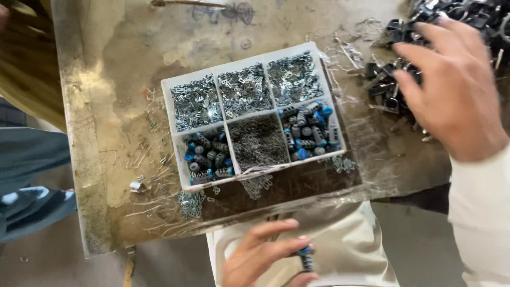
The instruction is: The person assembles small metal key cylinder components by hand, inserting pins into a blue and black housing. The person repeatedly picks up pins from a compartmentalized tray and inserts them into the cylinder, then places the assembled unit back into the tray.
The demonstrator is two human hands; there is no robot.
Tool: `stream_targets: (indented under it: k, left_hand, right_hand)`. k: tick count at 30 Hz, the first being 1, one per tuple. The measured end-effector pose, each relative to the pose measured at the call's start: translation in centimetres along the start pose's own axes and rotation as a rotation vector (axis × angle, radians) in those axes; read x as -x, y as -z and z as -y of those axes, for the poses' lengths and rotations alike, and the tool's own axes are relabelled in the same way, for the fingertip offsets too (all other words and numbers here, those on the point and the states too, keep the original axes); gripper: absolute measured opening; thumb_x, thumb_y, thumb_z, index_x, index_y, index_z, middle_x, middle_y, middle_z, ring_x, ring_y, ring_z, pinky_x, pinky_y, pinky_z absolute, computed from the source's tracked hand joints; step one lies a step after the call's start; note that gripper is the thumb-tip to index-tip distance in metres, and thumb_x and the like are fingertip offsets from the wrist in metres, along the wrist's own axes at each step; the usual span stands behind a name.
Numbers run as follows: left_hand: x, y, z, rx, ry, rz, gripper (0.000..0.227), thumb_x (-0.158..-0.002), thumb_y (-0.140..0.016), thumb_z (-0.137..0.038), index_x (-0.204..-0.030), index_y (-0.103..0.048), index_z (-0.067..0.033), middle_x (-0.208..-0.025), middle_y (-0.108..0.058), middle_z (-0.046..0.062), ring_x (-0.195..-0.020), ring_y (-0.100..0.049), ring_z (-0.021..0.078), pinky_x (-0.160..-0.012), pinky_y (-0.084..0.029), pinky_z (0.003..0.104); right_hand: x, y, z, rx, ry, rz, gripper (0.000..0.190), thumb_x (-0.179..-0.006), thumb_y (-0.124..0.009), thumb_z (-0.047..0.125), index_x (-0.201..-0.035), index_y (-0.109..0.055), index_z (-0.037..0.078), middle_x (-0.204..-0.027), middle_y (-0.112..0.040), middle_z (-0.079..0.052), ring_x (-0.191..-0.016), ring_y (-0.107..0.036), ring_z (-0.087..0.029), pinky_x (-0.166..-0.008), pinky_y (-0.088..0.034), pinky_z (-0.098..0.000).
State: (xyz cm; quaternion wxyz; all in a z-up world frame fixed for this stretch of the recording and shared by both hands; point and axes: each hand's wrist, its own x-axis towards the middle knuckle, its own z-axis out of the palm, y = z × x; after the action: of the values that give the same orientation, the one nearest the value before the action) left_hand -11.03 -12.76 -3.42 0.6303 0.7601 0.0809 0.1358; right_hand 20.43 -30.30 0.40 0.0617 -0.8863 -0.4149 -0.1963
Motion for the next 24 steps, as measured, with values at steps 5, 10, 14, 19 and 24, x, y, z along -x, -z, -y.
stream_targets:
  k: [5, 10, 14, 19, 24]
  left_hand:
    - [4.3, -3.9, 3.6, 0.25, 0.31, 0.086, 0.045, -0.082, -0.092, -0.015, -0.122, -0.076, -0.0034, -0.126, -0.074, 0.017, -0.113, -0.081, 0.0268, -0.098, -0.06, 0.04]
    - [6.1, -3.7, 4.8, 0.279, 0.398, 0.029, 0.047, -0.08, -0.089, -0.013, -0.122, -0.075, 0.0025, -0.114, -0.08, 0.018, -0.11, -0.082, 0.0268, -0.102, -0.061, 0.039]
    - [5.6, -3.2, 3.8, 0.373, 0.519, -0.008, 0.047, -0.078, -0.085, -0.011, -0.121, -0.074, 0.0017, -0.114, -0.079, 0.016, -0.11, -0.079, 0.0249, -0.102, -0.057, 0.038]
    - [5.0, -2.7, 2.8, 0.329, 0.449, -0.005, 0.045, -0.08, -0.084, -0.009, -0.123, -0.074, 0.002, -0.117, -0.079, 0.016, -0.114, -0.077, 0.0228, -0.103, -0.056, 0.038]
    - [5.0, -3.0, 2.5, 0.386, 0.496, -0.029, 0.045, -0.08, -0.083, -0.007, -0.123, -0.074, 0.0019, -0.118, -0.078, 0.015, -0.113, -0.077, 0.0223, -0.105, -0.056, 0.037]
  right_hand:
    - [-0.2, -0.7, -1.3, -0.147, 0.029, 0.01, 0.023, -0.089, -0.08, 0.012, -0.109, -0.077, 0.0, -0.135, -0.066, -0.023, -0.128, -0.061, -0.04, -0.113, -0.044, -0.0477]
    - [4.5, 0.2, 0.5, -0.794, -0.287, -0.203, 0.015, -0.111, -0.061, 0.01, -0.124, -0.063, 0.002, -0.134, -0.063, -0.011, -0.128, -0.059, -0.023, -0.116, -0.046, -0.0373]
    - [3.4, -0.3, 1.3, -1.926, -0.903, -0.164, 0.011, -0.096, -0.059, 0.016, -0.104, -0.063, 0.011, -0.1, -0.069, 0.0, -0.101, -0.073, -0.013, -0.079, -0.061, -0.0369]
    - [2.7, 0.3, 6.2, -1.278, -0.431, 0.076, 0.017, -0.097, -0.063, 0.006, -0.114, -0.061, 0.008, -0.097, -0.068, -0.006, -0.078, -0.068, -0.018, -0.071, -0.059, -0.0308]
    - [0.3, 1.8, 10.0, -0.629, 0.122, 0.056, 0.02, -0.082, -0.08, 0.005, -0.101, -0.073, 0.003, -0.102, -0.072, -0.013, -0.094, -0.07, -0.027, -0.081, -0.058, -0.0369]
